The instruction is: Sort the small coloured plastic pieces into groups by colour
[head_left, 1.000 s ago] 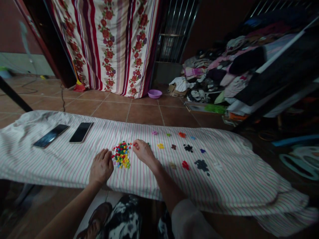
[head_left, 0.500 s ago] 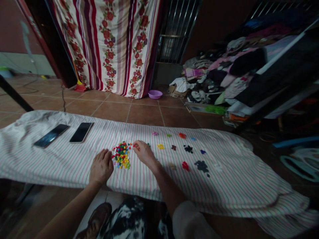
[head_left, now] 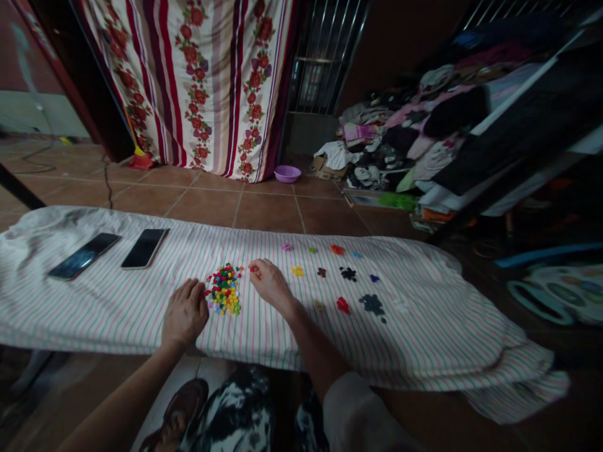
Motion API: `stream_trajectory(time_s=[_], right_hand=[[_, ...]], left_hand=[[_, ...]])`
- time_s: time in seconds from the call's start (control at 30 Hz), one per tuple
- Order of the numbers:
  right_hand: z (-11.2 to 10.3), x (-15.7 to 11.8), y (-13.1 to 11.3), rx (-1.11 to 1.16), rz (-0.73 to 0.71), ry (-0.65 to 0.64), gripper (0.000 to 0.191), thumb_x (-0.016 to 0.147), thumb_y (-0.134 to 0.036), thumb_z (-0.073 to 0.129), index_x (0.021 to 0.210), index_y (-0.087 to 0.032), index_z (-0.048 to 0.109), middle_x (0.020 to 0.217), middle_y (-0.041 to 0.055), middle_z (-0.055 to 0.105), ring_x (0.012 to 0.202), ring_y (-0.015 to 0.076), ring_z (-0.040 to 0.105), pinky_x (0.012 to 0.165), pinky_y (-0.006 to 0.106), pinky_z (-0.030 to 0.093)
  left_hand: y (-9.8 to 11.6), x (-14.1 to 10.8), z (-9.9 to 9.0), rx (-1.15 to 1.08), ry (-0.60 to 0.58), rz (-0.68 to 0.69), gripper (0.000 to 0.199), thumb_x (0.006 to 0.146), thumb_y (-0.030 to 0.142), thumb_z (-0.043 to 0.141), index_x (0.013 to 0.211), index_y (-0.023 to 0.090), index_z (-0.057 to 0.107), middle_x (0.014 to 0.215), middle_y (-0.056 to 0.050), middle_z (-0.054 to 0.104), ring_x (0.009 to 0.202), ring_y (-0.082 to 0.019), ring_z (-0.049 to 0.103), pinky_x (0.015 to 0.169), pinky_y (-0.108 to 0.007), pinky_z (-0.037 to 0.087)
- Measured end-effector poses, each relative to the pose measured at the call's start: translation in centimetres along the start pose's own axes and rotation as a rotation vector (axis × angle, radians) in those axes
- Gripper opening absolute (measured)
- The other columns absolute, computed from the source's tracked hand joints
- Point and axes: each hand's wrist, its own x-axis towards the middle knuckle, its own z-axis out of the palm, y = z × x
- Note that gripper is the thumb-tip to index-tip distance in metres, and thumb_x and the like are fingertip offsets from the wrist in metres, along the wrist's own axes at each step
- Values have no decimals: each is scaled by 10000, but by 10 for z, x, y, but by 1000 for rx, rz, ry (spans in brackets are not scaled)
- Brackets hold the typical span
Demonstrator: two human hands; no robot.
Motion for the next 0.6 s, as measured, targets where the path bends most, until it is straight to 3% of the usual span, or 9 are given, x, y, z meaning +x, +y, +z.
stream_trajectory(time_s=[0.27,0.43,0.6], right_hand=[[-42,-14,21,-21,31,44,160,851,-102,524,911,-191,641,902,49,673,814,164,615,771,273,459],[-88,-35,46,-70,128,79,206,818,-78,520,916,-191,662,920,44,692,816,155,625,761,261,451],[-135,-62,72,-189,287,5,236,795,-77,526,896,-186,709,860,34,705,795,149,632,743,242,442]], left_hand=[[-4,0,2,-4,-11,16,335,895,242,424,1122,121,639,1208,-178,672,1199,-302,591,1031,-456,472],[-4,0,-1,35,4,49,341,908,248,410,1117,109,640,1194,-175,678,1181,-305,603,1005,-446,488],[-4,1,-3,32,1,60,334,909,245,411,1114,114,640,1186,-177,680,1171,-307,611,993,-453,499]])
